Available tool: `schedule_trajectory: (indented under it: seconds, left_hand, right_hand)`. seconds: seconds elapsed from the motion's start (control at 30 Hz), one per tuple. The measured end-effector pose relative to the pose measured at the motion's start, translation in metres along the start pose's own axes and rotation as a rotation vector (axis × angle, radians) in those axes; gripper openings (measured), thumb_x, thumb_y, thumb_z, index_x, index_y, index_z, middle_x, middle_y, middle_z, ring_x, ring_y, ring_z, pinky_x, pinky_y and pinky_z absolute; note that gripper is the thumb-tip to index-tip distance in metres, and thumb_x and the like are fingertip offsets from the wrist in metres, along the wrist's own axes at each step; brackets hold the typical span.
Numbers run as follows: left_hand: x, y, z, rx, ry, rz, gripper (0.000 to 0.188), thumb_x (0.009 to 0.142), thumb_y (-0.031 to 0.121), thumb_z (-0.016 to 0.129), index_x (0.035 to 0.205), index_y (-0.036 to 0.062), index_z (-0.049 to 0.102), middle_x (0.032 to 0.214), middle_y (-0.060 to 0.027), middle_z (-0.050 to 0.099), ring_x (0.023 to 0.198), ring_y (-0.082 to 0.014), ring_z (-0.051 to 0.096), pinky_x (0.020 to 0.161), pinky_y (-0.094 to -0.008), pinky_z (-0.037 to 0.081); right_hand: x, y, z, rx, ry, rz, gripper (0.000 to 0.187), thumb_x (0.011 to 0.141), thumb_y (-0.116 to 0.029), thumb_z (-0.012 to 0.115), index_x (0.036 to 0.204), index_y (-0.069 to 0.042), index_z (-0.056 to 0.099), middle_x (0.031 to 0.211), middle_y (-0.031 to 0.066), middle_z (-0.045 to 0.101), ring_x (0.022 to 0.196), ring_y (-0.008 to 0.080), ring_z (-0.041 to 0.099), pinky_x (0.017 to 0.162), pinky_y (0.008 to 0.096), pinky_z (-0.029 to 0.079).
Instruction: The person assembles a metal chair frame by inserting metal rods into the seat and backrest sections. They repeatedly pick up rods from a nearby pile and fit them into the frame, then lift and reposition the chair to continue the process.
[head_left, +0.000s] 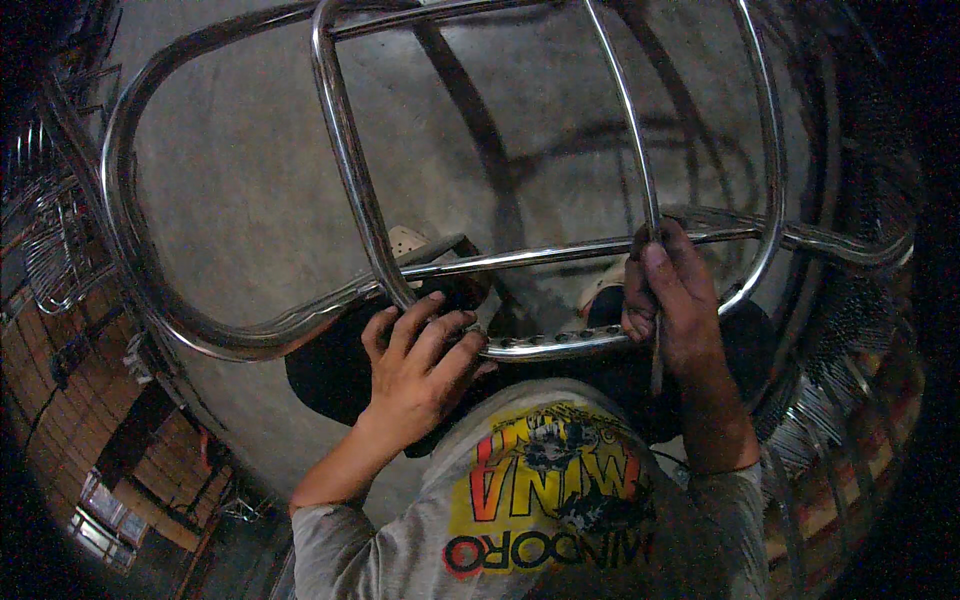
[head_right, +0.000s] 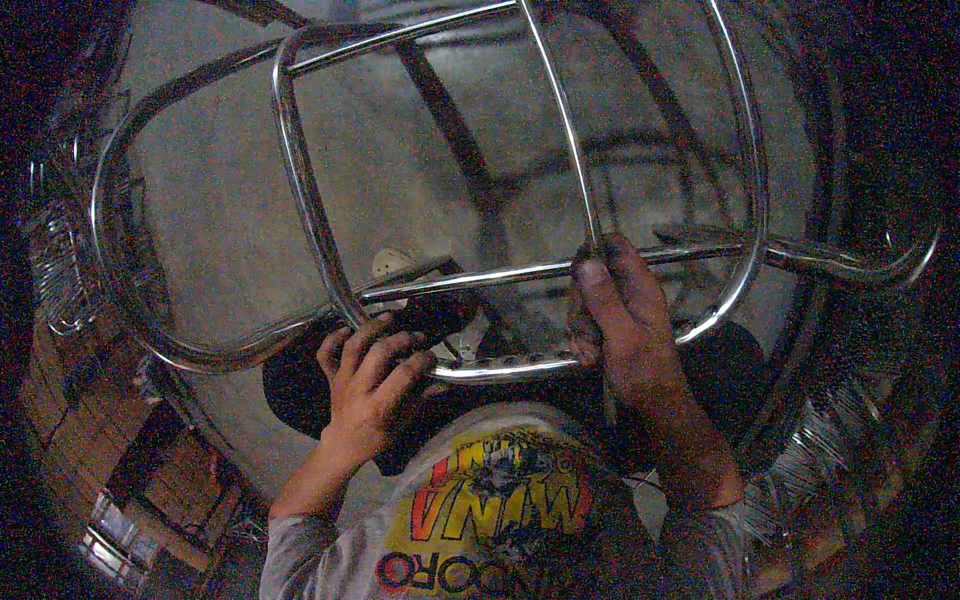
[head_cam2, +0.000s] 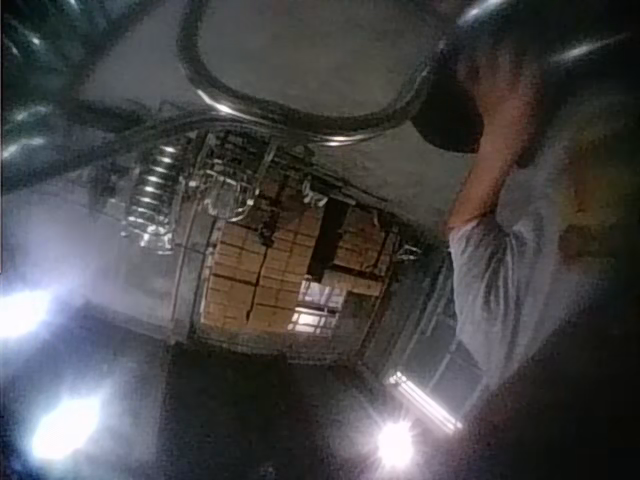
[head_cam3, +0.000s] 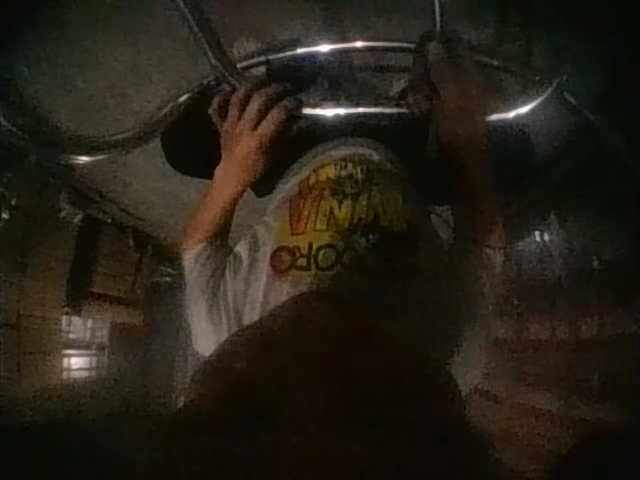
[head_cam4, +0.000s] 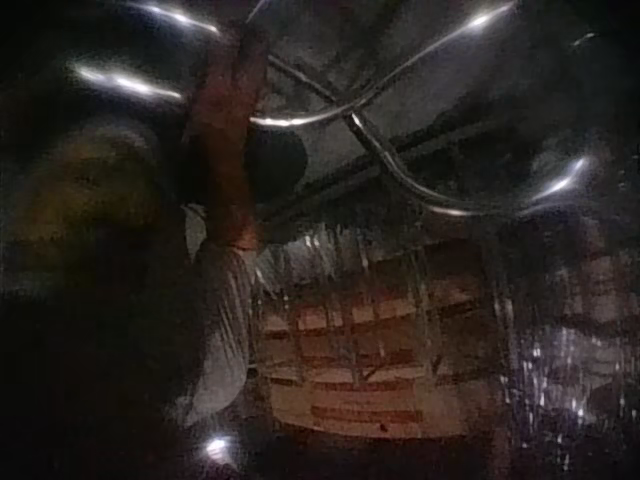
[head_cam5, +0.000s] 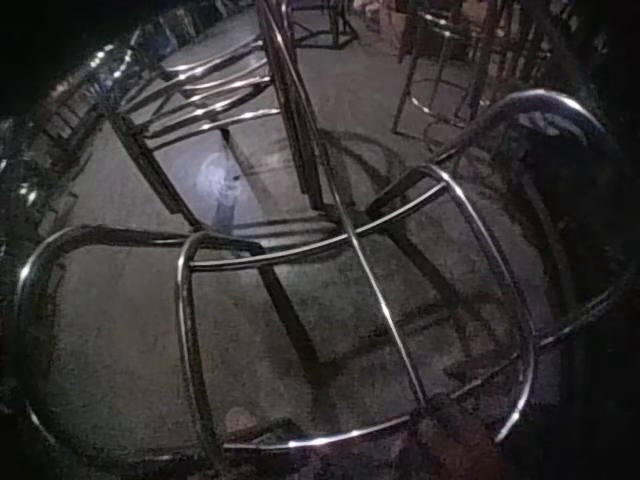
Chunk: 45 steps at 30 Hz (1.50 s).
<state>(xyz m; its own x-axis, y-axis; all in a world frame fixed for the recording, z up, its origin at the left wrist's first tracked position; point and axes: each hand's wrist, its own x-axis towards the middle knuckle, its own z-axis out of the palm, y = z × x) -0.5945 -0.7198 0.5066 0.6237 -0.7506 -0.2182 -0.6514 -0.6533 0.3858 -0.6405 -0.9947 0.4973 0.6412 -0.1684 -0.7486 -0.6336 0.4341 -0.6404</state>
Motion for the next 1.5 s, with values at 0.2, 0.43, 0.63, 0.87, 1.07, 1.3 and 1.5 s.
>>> schedule_trajectory:
  seconds: [0.2, 0.43, 0.63, 0.87, 1.07, 1.3, 1.5]
  left_hand:
    - [0.002, 0.010, 0.004, -0.060, 0.001, -0.014, 0.035, 0.076, 0.033, 0.075, 0.107, 0.0195, 0.067, 0.115, 0.0005, 0.063, 0.121, -0.0245, 0.051, 0.102, -0.0489, 0.025]
    - [0.006, 0.010, 0.003, -0.076, 0.011, 0.037, 0.039, 0.074, 0.031, 0.077, 0.110, 0.0189, 0.067, 0.115, 0.0001, 0.063, 0.120, -0.0258, 0.052, 0.102, -0.0510, 0.025]
    - [0.015, 0.018, 0.003, -0.176, 0.001, 0.060, 0.039, 0.076, 0.030, 0.076, 0.111, 0.0172, 0.065, 0.115, -0.0010, 0.063, 0.117, -0.0253, 0.053, 0.099, -0.0500, 0.028]
    - [0.023, 0.024, -0.006, -0.177, 0.008, 0.074, 0.036, 0.078, 0.026, 0.074, 0.110, 0.0134, 0.064, 0.113, -0.0006, 0.062, 0.111, -0.0213, 0.055, 0.090, -0.0440, 0.035]
    - [0.033, 0.031, -0.010, -0.236, -0.014, 0.112, 0.036, 0.080, 0.025, 0.071, 0.112, 0.0117, 0.062, 0.113, -0.0021, 0.062, 0.108, -0.0208, 0.057, 0.088, -0.0423, 0.037]
    - [0.040, 0.037, -0.006, -0.255, -0.074, 0.120, 0.035, 0.082, 0.025, 0.068, 0.114, 0.0117, 0.062, 0.111, -0.0042, 0.062, 0.099, -0.0227, 0.059, 0.084, -0.0413, 0.040]
    - [0.047, 0.044, 0.004, -0.272, -0.095, 0.173, 0.037, 0.083, 0.025, 0.067, 0.117, 0.0111, 0.063, 0.104, -0.0055, 0.065, 0.085, -0.0232, 0.063, 0.069, -0.0361, 0.048]
  right_hand:
    - [0.000, -0.001, 0.004, 0.015, 0.003, 0.012, 0.021, 0.100, -0.030, 0.050, 0.106, -0.011, 0.049, 0.071, -0.0015, 0.048, 0.053, 0.0070, 0.044, 0.045, 0.0239, 0.039]
    - [0.001, -0.005, 0.013, 0.009, 0.038, -0.004, 0.025, 0.101, -0.031, 0.047, 0.110, -0.008, 0.047, 0.058, -0.0019, 0.038, 0.044, 0.0073, 0.035, 0.041, 0.0243, 0.035]
    - [-0.001, -0.008, 0.018, 0.034, 0.060, 0.025, 0.023, 0.102, -0.029, 0.046, 0.111, -0.008, 0.046, 0.059, -0.0013, 0.038, 0.044, 0.0074, 0.035, 0.041, 0.0243, 0.034]
    - [-0.003, -0.009, 0.018, 0.058, 0.026, 0.059, 0.027, 0.101, -0.030, 0.049, 0.115, -0.007, 0.047, 0.074, -0.0007, 0.045, 0.058, 0.0069, 0.043, 0.045, 0.0243, 0.038]
    - [-0.002, -0.012, 0.015, 0.029, -0.059, 0.028, 0.028, 0.101, -0.031, 0.050, 0.114, -0.007, 0.047, 0.074, -0.0014, 0.046, 0.059, 0.0070, 0.045, 0.046, 0.0251, 0.039]
    - [-0.001, -0.006, 0.011, 0.031, -0.074, -0.026, 0.027, 0.101, -0.034, 0.048, 0.109, -0.007, 0.047, 0.067, -0.0030, 0.044, 0.052, 0.0067, 0.042, 0.044, 0.0255, 0.037]
    - [0.007, -0.012, 0.019, -0.112, 0.047, 0.131, 0.039, 0.101, -0.037, 0.048, 0.120, -0.004, 0.047, 0.082, 0.0088, 0.056, 0.072, 0.0173, 0.057, 0.064, 0.0342, 0.050]
